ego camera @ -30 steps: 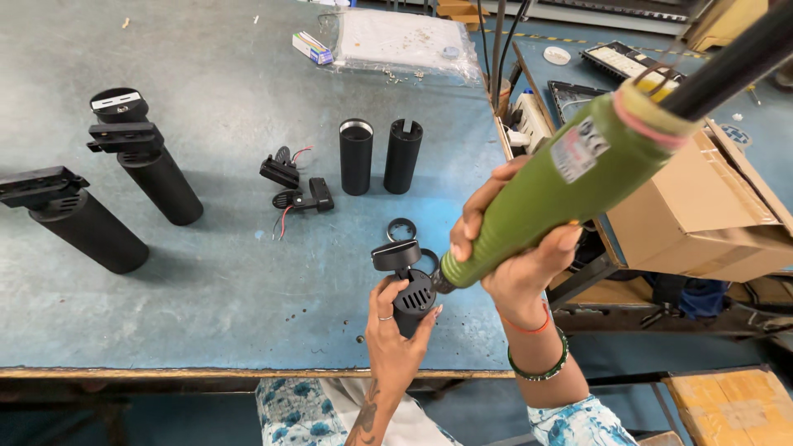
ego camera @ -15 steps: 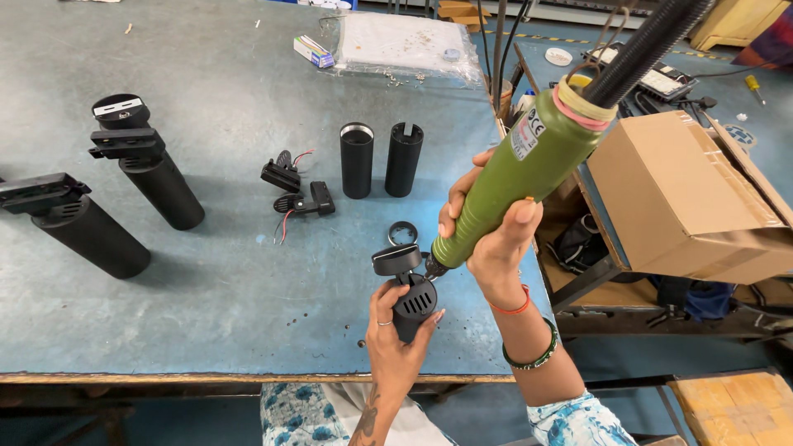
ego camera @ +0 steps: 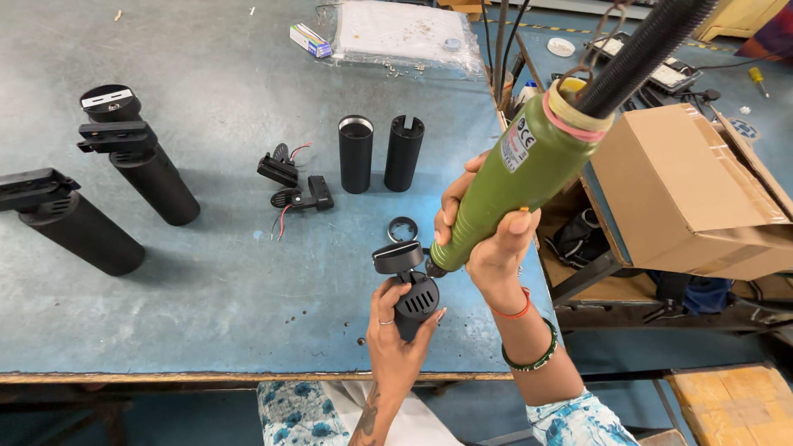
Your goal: The person assembles cylindrical black electronic devices on a workbench. They insert internal components into the cylinders, attach end caps, and use a green pneumatic screwdriver to fasten parts. Multiple units are handled sequentially, with finished assemblies placed on the table.
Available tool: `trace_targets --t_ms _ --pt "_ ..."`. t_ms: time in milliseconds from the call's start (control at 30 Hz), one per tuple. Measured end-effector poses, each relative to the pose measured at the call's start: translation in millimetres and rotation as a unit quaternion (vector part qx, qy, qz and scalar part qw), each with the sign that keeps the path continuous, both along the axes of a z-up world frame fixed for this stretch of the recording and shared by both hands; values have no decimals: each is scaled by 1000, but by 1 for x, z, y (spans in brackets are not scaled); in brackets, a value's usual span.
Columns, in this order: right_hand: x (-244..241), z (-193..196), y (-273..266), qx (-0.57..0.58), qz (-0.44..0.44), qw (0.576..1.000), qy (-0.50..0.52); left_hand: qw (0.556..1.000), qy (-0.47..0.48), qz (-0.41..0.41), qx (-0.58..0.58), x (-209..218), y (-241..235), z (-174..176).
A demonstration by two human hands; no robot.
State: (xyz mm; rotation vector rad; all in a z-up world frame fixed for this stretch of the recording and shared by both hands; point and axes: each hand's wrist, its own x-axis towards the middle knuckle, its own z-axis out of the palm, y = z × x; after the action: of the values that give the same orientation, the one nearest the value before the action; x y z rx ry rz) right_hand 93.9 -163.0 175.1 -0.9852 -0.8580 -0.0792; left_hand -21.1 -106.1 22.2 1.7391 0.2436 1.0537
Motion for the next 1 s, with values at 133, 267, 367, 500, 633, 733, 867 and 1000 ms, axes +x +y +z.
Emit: trace_targets --t_ms 133,267,367,500,633,733,867,1000 --pt "1 0 0 8 4 1000 0 1000 3 -9 -10 0 0 -1" --pt "1 1 0 11 0 1000 1 1000 1 -7 2 0 0 -3" --pt "0 3 -1 9 -2 1000 5 1000 -12 5 17 0 -1 -4" --pt "-1 8 -2 10 -2 1000 15 998 3 -21 -62 0 -4 -6" --pt "-4 12 -3 26 22 999 19 996 -10 -34 -80 0 -4 -7" --pt "-8 9 2 44 47 998 28 996 4 -37 -83 0 -3 -7" --pt "-14 3 12 37 38 998 14 999 3 -20 -31 0 -3 -7" --pt "-18 -3 19 38 49 998 24 999 11 -32 -14 -1 -2 -6"
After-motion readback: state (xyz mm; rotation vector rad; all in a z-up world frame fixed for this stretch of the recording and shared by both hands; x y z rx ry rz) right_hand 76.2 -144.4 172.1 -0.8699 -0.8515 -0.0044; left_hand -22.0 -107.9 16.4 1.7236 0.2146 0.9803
